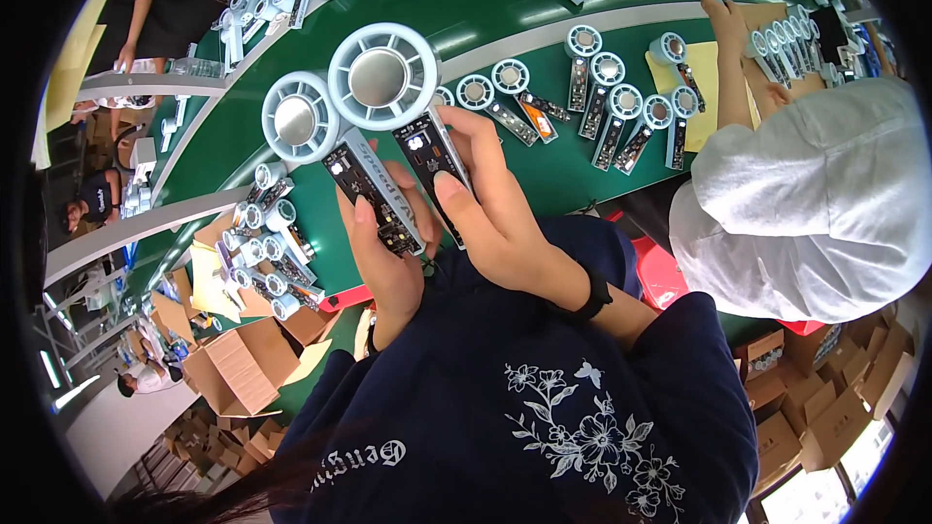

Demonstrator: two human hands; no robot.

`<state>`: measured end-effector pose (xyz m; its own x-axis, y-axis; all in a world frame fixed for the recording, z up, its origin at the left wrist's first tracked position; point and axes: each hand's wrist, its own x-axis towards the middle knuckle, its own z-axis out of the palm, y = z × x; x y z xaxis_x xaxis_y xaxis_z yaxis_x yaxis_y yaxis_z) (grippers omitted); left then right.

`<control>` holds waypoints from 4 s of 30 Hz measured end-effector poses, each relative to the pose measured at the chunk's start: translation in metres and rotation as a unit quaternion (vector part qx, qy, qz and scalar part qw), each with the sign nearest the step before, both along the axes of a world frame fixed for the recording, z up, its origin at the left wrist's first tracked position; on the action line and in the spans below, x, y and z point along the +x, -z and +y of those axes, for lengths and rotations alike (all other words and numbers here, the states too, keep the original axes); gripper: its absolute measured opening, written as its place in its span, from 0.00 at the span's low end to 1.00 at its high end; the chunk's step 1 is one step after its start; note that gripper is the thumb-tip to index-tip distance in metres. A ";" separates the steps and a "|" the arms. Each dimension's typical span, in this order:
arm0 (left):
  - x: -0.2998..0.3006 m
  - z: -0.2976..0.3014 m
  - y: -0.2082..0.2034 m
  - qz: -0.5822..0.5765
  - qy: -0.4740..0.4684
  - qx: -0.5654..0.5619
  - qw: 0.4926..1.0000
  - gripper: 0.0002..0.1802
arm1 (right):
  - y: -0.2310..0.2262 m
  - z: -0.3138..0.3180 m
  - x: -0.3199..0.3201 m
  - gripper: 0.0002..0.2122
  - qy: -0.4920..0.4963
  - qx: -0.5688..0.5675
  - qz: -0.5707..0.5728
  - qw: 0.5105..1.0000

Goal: The person picks up handheld fans from an assembly line, presses buttons on the handles to test the fans and digital displays, and then places them back down. This process is repeated multiple times, sometimes testing two fans at once.

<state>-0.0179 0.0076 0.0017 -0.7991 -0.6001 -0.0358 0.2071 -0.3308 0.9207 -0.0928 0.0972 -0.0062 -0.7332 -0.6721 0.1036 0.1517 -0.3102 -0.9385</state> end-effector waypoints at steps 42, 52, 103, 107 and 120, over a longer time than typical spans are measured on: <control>-0.004 -0.004 0.013 0.019 -0.022 0.060 0.998 0.24 | 0.014 0.000 -0.011 0.17 0.023 0.021 0.027 0.999; -0.007 -0.001 0.017 -0.005 -0.022 0.041 0.999 0.25 | 0.019 0.002 -0.013 0.17 0.024 0.018 0.001 1.000; -0.179 -0.184 0.244 -0.385 0.108 -0.242 0.884 0.24 | 0.147 -0.079 -0.367 0.18 -0.086 0.336 -0.017 0.938; -0.221 -0.181 0.292 -0.466 0.008 -0.240 0.851 0.25 | 0.241 -0.124 -0.479 0.22 0.255 0.284 -0.150 0.912; -0.188 -0.178 0.179 -0.311 -0.020 0.073 0.947 0.13 | 0.233 -0.121 -0.491 0.11 0.202 -0.021 -0.443 0.873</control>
